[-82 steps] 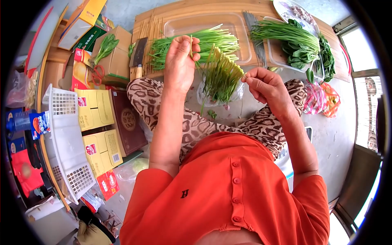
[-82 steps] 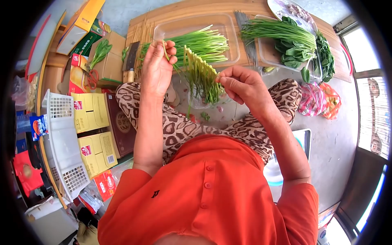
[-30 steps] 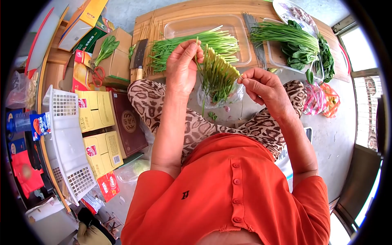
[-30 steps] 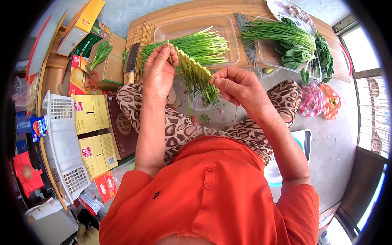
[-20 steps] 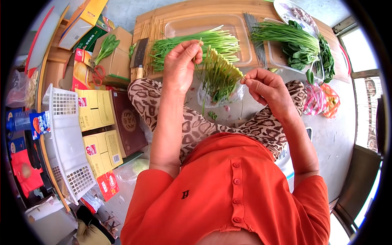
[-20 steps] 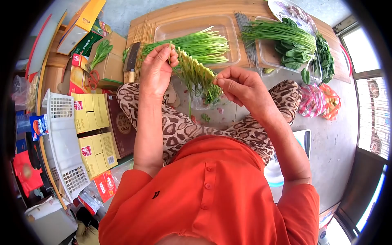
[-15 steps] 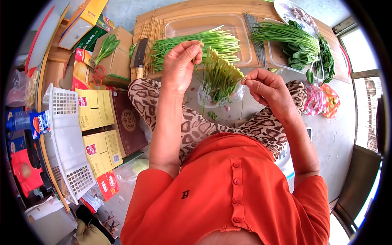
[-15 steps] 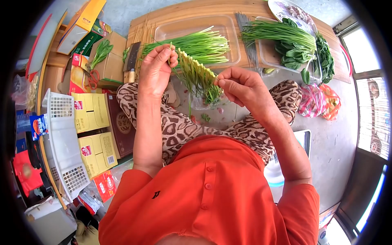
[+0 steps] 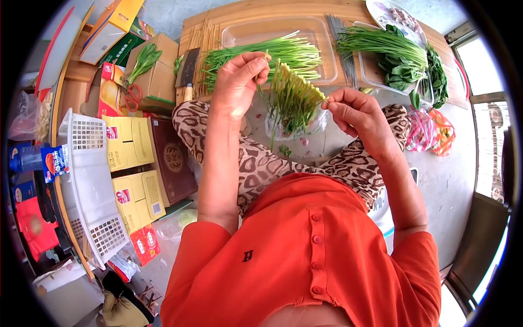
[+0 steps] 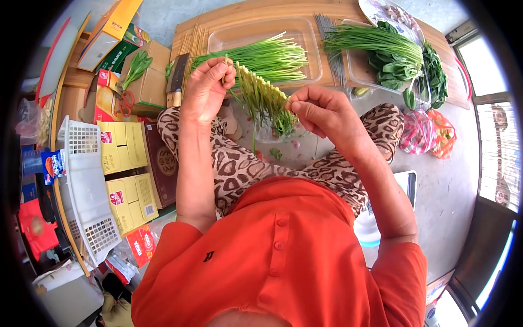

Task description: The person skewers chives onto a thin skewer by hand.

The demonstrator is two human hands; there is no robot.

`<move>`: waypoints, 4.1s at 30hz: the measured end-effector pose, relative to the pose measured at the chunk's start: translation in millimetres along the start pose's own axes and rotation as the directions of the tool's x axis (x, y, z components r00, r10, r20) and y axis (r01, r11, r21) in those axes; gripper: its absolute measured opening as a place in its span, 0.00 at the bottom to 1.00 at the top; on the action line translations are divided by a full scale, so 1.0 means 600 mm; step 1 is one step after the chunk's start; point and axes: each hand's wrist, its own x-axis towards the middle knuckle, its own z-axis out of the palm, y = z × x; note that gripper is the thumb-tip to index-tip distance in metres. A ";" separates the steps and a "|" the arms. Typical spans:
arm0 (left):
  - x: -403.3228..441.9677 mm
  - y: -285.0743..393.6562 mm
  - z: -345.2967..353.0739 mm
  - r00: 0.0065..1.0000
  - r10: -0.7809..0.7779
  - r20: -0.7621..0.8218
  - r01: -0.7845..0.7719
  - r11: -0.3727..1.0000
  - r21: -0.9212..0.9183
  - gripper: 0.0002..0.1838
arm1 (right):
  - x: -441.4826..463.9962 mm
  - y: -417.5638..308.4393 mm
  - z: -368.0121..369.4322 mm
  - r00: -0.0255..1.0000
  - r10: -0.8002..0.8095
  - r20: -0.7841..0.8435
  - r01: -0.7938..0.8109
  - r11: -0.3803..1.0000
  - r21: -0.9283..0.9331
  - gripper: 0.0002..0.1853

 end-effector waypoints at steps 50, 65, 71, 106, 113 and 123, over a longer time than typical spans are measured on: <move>0.005 0.085 0.153 0.942 0.065 0.330 -0.175 0.933 0.315 0.09 | -0.079 -0.155 -0.026 0.969 -0.241 0.056 0.247 0.946 -0.207 0.09; 0.047 -0.002 0.131 0.989 0.047 0.142 -0.073 0.980 0.187 0.07 | -0.018 -0.093 -0.092 0.941 -0.325 0.095 0.339 0.915 -0.221 0.06; 0.058 -0.056 0.083 0.995 -0.029 0.097 0.013 0.986 0.165 0.08 | 0.009 -0.027 -0.111 0.960 -0.260 0.100 0.267 0.962 -0.059 0.06; 0.067 -0.091 0.064 0.988 -0.110 0.111 0.083 0.971 0.226 0.09 | 0.004 -0.016 -0.095 0.918 -0.395 -0.027 0.308 0.754 -0.580 0.05; 0.062 -0.083 0.058 0.980 -0.161 0.115 0.141 0.976 0.164 0.10 | 0.012 -0.017 -0.079 0.880 -0.474 -0.031 0.367 0.719 -0.590 0.06; 0.067 -0.069 0.061 0.987 -0.080 0.140 0.049 0.976 0.212 0.07 | 0.020 -0.021 -0.069 0.865 -0.501 0.021 0.415 0.691 -0.592 0.04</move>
